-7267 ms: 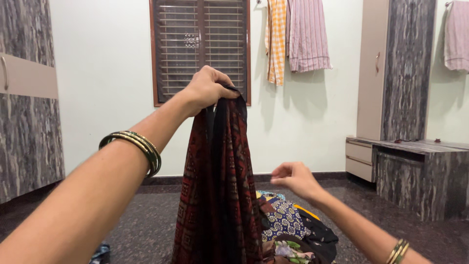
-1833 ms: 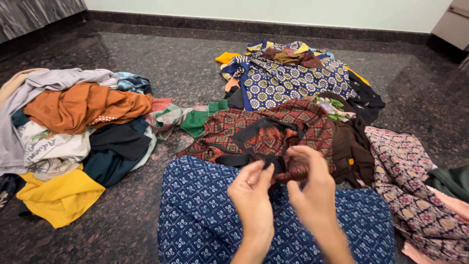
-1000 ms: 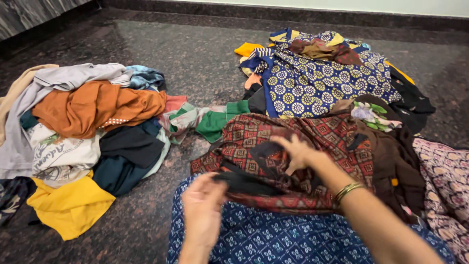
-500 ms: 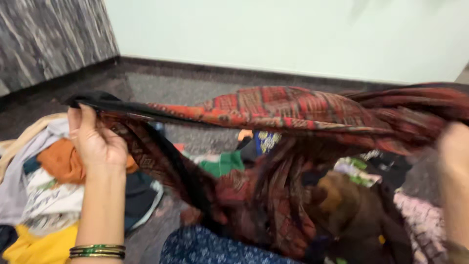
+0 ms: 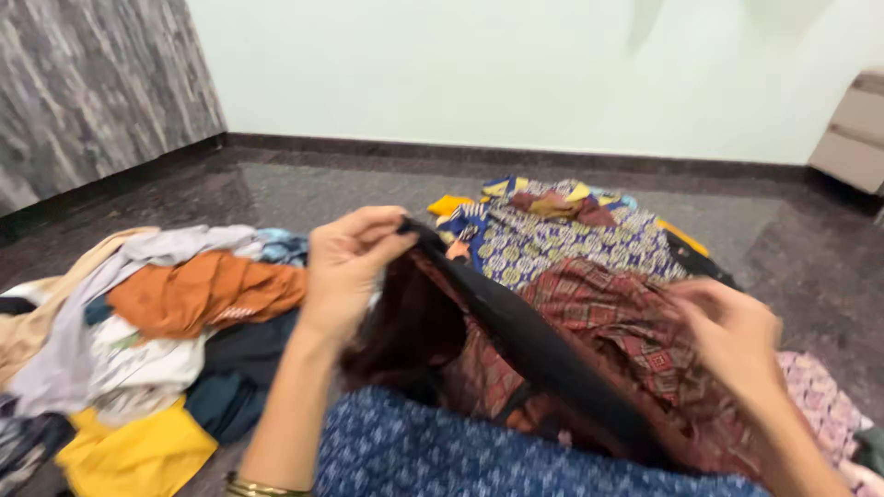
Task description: The person sits on the floor and folds a large patterned cloth by hand. They repeatedly unfold, align, and refold the fabric, adjusting edges and smoothing the surface. Other folded clothes are visible nearby, but the person handles only the single patterned cloth during the clip.
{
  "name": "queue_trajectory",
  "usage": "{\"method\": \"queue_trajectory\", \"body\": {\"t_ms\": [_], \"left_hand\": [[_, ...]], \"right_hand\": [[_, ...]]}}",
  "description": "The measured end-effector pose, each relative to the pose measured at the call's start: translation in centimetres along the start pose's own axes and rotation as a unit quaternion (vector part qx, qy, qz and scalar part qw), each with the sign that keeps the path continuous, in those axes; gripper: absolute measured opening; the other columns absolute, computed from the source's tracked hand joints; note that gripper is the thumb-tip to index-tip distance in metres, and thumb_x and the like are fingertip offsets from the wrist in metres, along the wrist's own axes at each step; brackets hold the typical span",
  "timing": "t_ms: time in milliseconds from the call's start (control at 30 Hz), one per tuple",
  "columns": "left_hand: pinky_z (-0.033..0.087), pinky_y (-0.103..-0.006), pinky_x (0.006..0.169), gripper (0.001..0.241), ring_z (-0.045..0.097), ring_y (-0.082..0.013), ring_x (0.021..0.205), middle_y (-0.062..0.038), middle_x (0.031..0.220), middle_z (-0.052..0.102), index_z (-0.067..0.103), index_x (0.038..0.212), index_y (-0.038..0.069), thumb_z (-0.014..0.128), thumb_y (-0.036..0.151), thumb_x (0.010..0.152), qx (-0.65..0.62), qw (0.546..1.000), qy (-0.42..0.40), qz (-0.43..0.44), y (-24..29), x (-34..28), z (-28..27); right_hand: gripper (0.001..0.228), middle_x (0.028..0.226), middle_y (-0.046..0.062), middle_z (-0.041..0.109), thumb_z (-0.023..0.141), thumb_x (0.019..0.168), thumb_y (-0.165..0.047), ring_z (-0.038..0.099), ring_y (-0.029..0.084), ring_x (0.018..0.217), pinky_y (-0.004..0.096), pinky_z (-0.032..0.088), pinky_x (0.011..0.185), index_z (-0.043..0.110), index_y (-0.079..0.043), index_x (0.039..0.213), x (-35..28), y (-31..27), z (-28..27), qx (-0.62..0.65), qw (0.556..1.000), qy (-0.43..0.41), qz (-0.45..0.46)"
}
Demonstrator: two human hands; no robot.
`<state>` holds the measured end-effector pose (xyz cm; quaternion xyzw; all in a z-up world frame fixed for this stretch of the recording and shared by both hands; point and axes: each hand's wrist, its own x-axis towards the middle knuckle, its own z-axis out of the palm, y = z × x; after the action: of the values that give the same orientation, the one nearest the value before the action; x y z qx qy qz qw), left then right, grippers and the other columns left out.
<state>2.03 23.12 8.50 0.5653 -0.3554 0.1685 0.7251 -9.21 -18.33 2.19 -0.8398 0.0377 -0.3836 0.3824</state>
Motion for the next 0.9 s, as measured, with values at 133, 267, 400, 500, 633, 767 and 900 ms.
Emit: {"method": "queue_trajectory", "body": {"t_ms": [133, 267, 400, 500, 633, 767, 900], "left_hand": [[0.05, -0.0239, 0.079, 0.017, 0.065, -0.0099, 0.087, -0.005, 0.095, 0.072, 0.073, 0.107, -0.005, 0.073, -0.006, 0.09, 0.012, 0.999, -0.025, -0.033, 1.9, -2.2, 2.1], [0.054, -0.0227, 0.086, 0.019, 0.071, -0.0093, 0.095, -0.005, 0.103, 0.077, 0.072, 0.11, -0.005, 0.068, -0.005, 0.09, -0.039, 0.996, -0.038, -0.074, 2.2, -5.1, 2.2], [0.055, -0.0245, 0.086, 0.017, 0.071, -0.0112, 0.094, -0.008, 0.103, 0.076, 0.07, 0.111, -0.007, 0.067, -0.006, 0.094, -0.054, 0.997, -0.006, -0.048, 3.0, -6.1, 1.5], [0.057, -0.0279, 0.089, 0.016, 0.072, -0.0158, 0.095, -0.012, 0.105, 0.076, 0.068, 0.11, -0.007, 0.066, -0.008, 0.094, -0.075, 0.997, 0.036, -0.008, 4.0, -6.9, 0.6], [0.06, -0.0361, 0.09, 0.016, 0.075, -0.0231, 0.095, -0.02, 0.105, 0.077, 0.065, 0.11, -0.005, 0.06, -0.01, 0.096, -0.11, 0.988, 0.097, 0.047, 5.1, -7.9, -2.0], [0.06, -0.0376, 0.097, 0.014, 0.072, -0.0232, 0.101, -0.017, 0.108, 0.073, 0.062, 0.119, 0.0, 0.058, -0.005, 0.107, -0.215, 0.95, 0.169, 0.148, 5.4, -8.8, -6.7], [0.061, -0.033, 0.092, 0.01, 0.071, -0.0185, 0.104, -0.009, 0.113, 0.072, 0.061, 0.123, 0.006, 0.062, 0.005, 0.112, -0.243, 0.922, 0.251, 0.166, 5.2, -9.1, -11.6]], "right_hand": [[0.022, 0.094, 0.006, 0.079, 0.07, 0.088, -0.007, 0.079, 0.013, 0.081, 0.027, 0.064, 0.069, 0.074, -0.001, 0.109, 1.4, -10.1, 8.4, 0.142, 0.981, -0.106, -0.084], [0.041, 0.093, 0.002, 0.069, 0.075, 0.075, -0.004, 0.064, 0.011, 0.067, 0.028, 0.055, 0.058, 0.068, 0.0, 0.116, 0.5, -16.7, 13.9, 0.208, 0.913, -0.282, -0.211], [0.019, 0.072, 0.015, 0.07, 0.078, 0.087, -0.019, 0.069, 0.028, 0.066, 0.04, 0.052, 0.062, 0.077, -0.002, 0.098, -0.7, -15.8, 19.2, 0.093, 0.96, -0.238, -0.112], [0.021, 0.08, 0.018, 0.073, 0.075, 0.076, -0.016, 0.074, 0.034, 0.079, 0.043, 0.056, 0.07, 0.079, -0.009, 0.096, -0.7, -11.6, 23.7, 0.021, 0.985, -0.134, -0.111], [0.024, 0.089, 0.021, 0.075, 0.064, 0.081, -0.01, 0.074, 0.038, 0.088, 0.046, 0.057, 0.078, 0.08, -0.011, 0.098, -0.3, -4.6, 29.9, 0.024, 0.998, -0.027, -0.042], [0.026, 0.107, 0.014, 0.073, 0.059, 0.094, -0.026, 0.069, 0.037, 0.101, 0.058, 0.057, 0.08, 0.075, -0.008, 0.104, 0.2, 3.1, 33.8, 0.357, 0.836, -0.026, 0.417], [0.036, 0.107, 0.014, 0.07, 0.053, 0.097, -0.042, 0.065, 0.033, 0.094, 0.052, 0.054, 0.079, 0.068, -0.012, 0.111, 7.8, 7.3, 31.1, 0.495, 0.722, -0.031, 0.483]]}}
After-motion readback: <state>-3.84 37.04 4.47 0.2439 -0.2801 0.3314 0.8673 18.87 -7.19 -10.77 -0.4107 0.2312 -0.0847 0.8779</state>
